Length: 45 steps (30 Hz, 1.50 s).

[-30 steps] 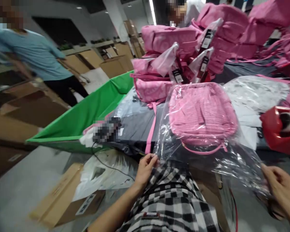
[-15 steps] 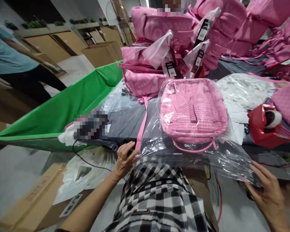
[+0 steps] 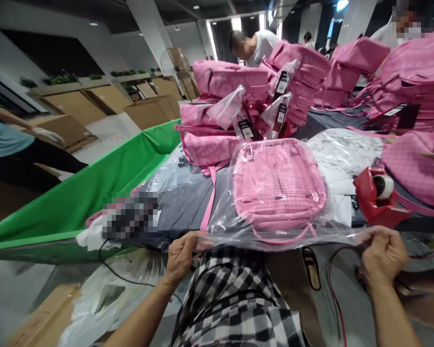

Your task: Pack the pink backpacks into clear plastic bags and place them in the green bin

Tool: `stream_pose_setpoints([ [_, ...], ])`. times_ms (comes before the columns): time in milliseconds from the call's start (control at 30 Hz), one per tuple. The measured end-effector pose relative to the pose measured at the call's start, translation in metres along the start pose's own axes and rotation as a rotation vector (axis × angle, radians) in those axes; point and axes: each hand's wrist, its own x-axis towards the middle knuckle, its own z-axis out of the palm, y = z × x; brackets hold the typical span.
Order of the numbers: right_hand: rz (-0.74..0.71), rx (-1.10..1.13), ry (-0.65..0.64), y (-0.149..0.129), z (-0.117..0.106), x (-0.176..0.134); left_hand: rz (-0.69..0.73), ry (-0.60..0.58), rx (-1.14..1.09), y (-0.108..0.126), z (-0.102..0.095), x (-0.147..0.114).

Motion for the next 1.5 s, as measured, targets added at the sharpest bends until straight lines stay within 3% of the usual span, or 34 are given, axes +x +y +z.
stream_pose_setpoints([
  [67,0.014,-0.066,-0.057,-0.005,0.011,-0.001,-0.178,0.069,-0.087,-0.005,0.008,0.01],
  [133,0.113,-0.076,-0.191,-0.007,0.018,-0.006,-0.291,0.131,-0.13,-0.015,0.014,0.024],
  [233,0.194,-0.084,-0.322,-0.007,0.021,-0.016,-0.341,0.166,-0.025,-0.026,0.019,0.044],
  [300,0.176,-0.102,-0.314,-0.009,0.019,-0.021,-0.196,0.231,0.18,-0.022,0.023,0.047],
  [400,0.135,-0.155,-0.264,-0.014,0.013,-0.024,0.264,0.296,0.502,0.006,0.042,0.032],
  [467,0.126,-0.171,-0.257,-0.015,0.011,-0.024,0.588,0.146,0.631,0.03,0.066,0.018],
  [533,0.126,-0.172,-0.244,-0.014,0.011,-0.024,0.782,-0.063,0.699,0.049,0.093,0.009],
  [600,0.123,-0.184,-0.221,-0.009,0.01,-0.024,0.81,-0.177,0.742,0.06,0.114,0.01],
  [667,0.117,-0.196,-0.225,-0.005,0.01,-0.025,0.768,-0.221,0.776,0.062,0.125,0.016],
  [833,0.13,-0.16,-0.227,-0.004,0.008,-0.029,0.801,-0.279,0.777,0.06,0.116,0.025],
  [1000,0.02,-0.247,-0.137,-0.014,0.003,-0.024,1.008,-0.286,0.738,0.059,0.112,0.036],
  [1067,-0.046,-0.349,-0.125,-0.014,0.001,-0.016,1.015,-0.339,0.691,0.057,0.119,0.047],
  [1133,-0.044,-0.433,-0.196,-0.01,0.005,-0.007,0.946,-0.408,0.613,0.054,0.127,0.057],
  [1333,0.216,-0.514,-0.511,0.016,0.027,0.013,0.703,-0.543,0.517,0.045,0.135,0.062],
  [1433,0.25,-0.434,-0.583,0.02,0.017,0.028,0.667,-0.549,0.487,0.042,0.133,0.058],
  [1500,0.204,-0.401,-0.506,0.019,0.0,0.05,0.64,-0.548,0.475,0.041,0.133,0.057],
])
